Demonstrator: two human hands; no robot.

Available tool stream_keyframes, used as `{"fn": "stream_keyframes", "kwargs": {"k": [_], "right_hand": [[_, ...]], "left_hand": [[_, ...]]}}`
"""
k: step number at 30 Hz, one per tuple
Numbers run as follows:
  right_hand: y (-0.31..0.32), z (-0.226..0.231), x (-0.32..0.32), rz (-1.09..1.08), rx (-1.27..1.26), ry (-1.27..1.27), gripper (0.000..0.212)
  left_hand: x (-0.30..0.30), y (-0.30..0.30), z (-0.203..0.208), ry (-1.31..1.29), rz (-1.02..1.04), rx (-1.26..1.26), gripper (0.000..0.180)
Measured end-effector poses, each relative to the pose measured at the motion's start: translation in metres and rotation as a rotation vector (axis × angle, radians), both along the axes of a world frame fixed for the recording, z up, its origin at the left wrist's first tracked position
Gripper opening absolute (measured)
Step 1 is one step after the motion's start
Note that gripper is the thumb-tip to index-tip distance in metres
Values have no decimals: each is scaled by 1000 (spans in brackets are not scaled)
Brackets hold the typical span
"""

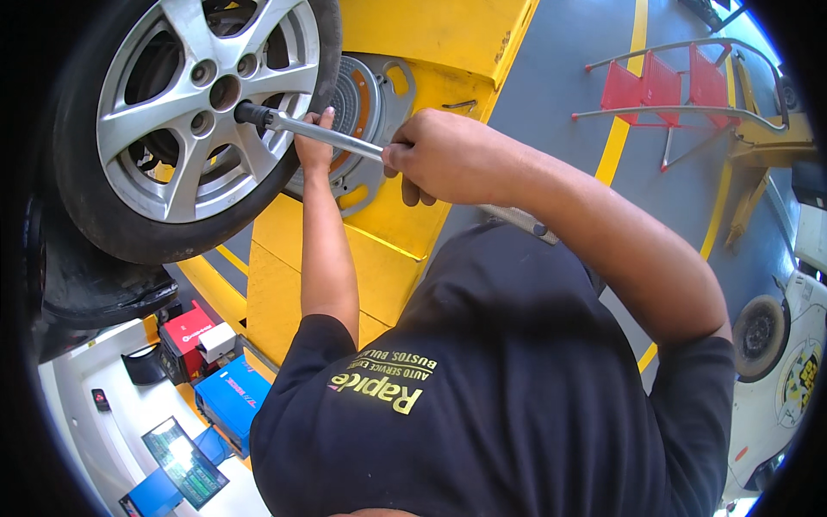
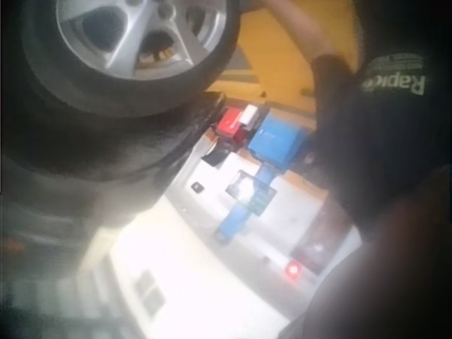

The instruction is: The person uses a torque wrench to loosen and remove lug nuts from a car wheel, then removes the wheel and places it on the floor. The person then uses a socket wrench to remove a bolt from the brake assembly.

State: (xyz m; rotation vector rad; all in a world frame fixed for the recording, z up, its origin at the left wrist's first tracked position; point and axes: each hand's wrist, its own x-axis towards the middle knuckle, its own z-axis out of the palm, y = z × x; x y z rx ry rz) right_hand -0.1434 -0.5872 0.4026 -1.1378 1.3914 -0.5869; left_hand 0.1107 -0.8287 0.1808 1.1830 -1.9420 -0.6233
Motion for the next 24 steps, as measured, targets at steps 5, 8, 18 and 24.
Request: {"fn": "stream_keyframes", "kwargs": {"k": [5, 8, 18, 24], "right_hand": [[-2, -5, 6, 41, -325, 258, 31], [-13, -9, 17, 95, -283, 280, 31], [-27, -11, 19, 99, -317, 269, 23], [-6, -22, 19, -18, -414, 289, 27]], "left_hand": [[5, -10, -11, 17, -7, 57, 41], [7, -13, -13, 30, 6, 182, 41], [8, -14, -11, 40, -5, 198, 41], [8, -4, 0, 380, -70, 420, 37]]}}
